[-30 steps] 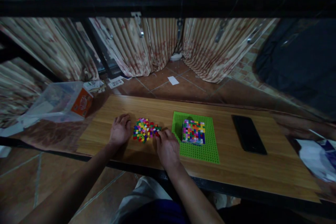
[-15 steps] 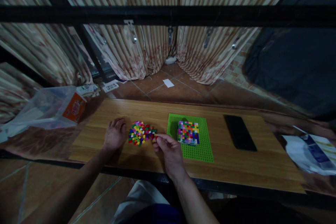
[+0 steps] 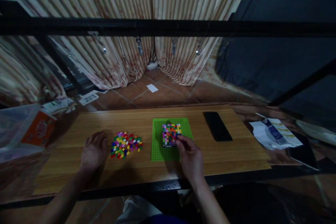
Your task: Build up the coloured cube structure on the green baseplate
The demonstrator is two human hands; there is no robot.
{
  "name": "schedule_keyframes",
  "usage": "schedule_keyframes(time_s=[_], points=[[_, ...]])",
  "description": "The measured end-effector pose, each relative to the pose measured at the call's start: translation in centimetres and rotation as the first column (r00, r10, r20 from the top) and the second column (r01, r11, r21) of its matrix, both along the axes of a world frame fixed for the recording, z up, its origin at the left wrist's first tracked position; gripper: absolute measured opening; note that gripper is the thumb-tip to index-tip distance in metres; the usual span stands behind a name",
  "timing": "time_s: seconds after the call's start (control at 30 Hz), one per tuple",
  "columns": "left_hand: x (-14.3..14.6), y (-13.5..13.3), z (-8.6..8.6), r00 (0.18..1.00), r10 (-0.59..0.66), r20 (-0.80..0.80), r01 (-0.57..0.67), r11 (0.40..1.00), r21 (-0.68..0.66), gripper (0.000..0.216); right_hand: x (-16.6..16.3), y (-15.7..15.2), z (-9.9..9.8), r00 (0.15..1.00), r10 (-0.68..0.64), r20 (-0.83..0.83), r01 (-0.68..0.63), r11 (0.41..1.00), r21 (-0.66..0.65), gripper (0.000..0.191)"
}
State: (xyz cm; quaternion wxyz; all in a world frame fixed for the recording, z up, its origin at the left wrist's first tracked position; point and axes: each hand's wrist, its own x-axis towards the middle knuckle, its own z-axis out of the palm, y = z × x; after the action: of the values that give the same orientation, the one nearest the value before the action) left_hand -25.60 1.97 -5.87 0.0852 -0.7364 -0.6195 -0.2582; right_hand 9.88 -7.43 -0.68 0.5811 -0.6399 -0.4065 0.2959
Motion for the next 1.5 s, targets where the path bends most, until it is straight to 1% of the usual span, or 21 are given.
schedule_keyframes(time_s=[0.03, 0.1, 0.17, 0.23, 0.33, 0.43, 0.5, 0.57, 0.87, 1.0, 1.07, 1.17, 1.27, 1.33, 1.4, 1.43, 1.5], points=[[0.0, 0.0, 0.1, 1.000, -0.004, -0.004, 0.004, 1.000, -0.003, 0.032, 0.9, 0.2, -0.1, 0.994, -0.019, 0.110, 0.019, 1.000, -0.004, 0.028], [0.0, 0.0, 0.1, 1.000, -0.009, -0.014, 0.009, 1.000, -0.011, 0.030, 2.1, 0.7, -0.1, 0.945, -0.002, 0.327, 0.006, 1.000, -0.011, 0.026], [0.0, 0.0, 0.2, 1.000, -0.015, -0.026, 0.015, 1.000, -0.014, 0.029, 2.7, 1.4, -0.2, 0.865, 0.041, 0.501, -0.056, 0.998, 0.015, 0.024], [0.0, 0.0, 0.2, 0.999, -0.013, -0.033, 0.013, 1.000, -0.006, 0.029, 2.8, 2.1, -0.2, 0.783, 0.058, 0.619, -0.124, 0.990, 0.063, 0.023], [0.0, 0.0, 0.1, 0.999, -0.010, -0.037, 0.010, 1.000, 0.003, 0.030, 2.8, 3.0, -0.4, 0.695, 0.039, 0.718, -0.177, 0.977, 0.118, 0.022], [-0.1, 0.0, 0.0, 0.999, -0.021, -0.040, 0.021, 1.000, 0.000, 0.029, 2.8, 3.4, -0.7, 0.638, 0.014, 0.770, -0.183, 0.974, 0.134, 0.023], [-0.1, 0.0, 0.0, 0.999, -0.022, -0.033, 0.022, 1.000, -0.005, 0.029, 2.8, 3.4, -0.8, 0.623, 0.002, 0.782, -0.176, 0.975, 0.137, 0.024], [0.0, 0.0, 0.1, 1.000, -0.020, -0.018, 0.019, 1.000, -0.014, 0.028, 2.7, 3.4, -1.0, 0.629, 0.006, 0.777, -0.175, 0.975, 0.134, 0.025], [0.1, -0.1, 0.2, 1.000, -0.013, 0.011, 0.014, 0.999, -0.029, 0.029, 2.6, 3.6, -1.7, 0.729, -0.013, 0.684, -0.126, 0.980, 0.154, 0.022], [0.1, -0.2, 0.2, 1.000, -0.002, 0.011, 0.003, 0.999, -0.042, 0.029, 2.4, 3.4, -1.5, 0.794, -0.009, 0.608, -0.101, 0.984, 0.146, 0.021], [0.2, -0.2, 0.3, 1.000, 0.008, 0.016, -0.008, 0.999, -0.042, 0.030, 2.3, 3.4, -1.4, 0.840, -0.005, 0.543, -0.078, 0.989, 0.129, 0.020], [0.3, -0.2, 0.4, 1.000, 0.004, 0.024, -0.003, 0.999, -0.032, 0.030, 2.0, 3.6, -1.5, 0.926, -0.025, 0.375, -0.008, 0.996, 0.086, 0.020], [0.4, -0.2, 0.6, 0.999, 0.002, 0.042, -0.001, 1.000, -0.027, 0.031, 1.7, 3.9, -1.9, 0.991, -0.068, 0.115, 0.068, 0.998, 0.004, 0.026], [0.5, -0.2, 0.6, 0.998, 0.006, 0.055, -0.004, 0.999, -0.036, 0.032, 1.6, 4.1, -2.0, 0.993, -0.092, -0.074, 0.088, 0.995, -0.045, 0.032], [0.6, -0.2, 0.6, 0.998, 0.009, 0.062, -0.006, 0.999, -0.048, 0.032, 1.5, 4.2, -1.9, 0.969, -0.104, -0.225, 0.094, 0.994, -0.056, 0.036], [0.6, -0.2, 0.6, 0.998, 0.013, 0.062, -0.010, 0.999, -0.051, 0.032, 1.4, 4.2, -1.9, 0.955, -0.109, -0.276, 0.099, 0.994, -0.050, 0.036], [0.6, -0.2, 0.6, 0.998, 0.015, 0.053, -0.012, 0.999, -0.050, 0.031, 1.5, 4.2, -1.7, 0.940, -0.122, -0.318, 0.116, 0.993, -0.038, 0.036]])
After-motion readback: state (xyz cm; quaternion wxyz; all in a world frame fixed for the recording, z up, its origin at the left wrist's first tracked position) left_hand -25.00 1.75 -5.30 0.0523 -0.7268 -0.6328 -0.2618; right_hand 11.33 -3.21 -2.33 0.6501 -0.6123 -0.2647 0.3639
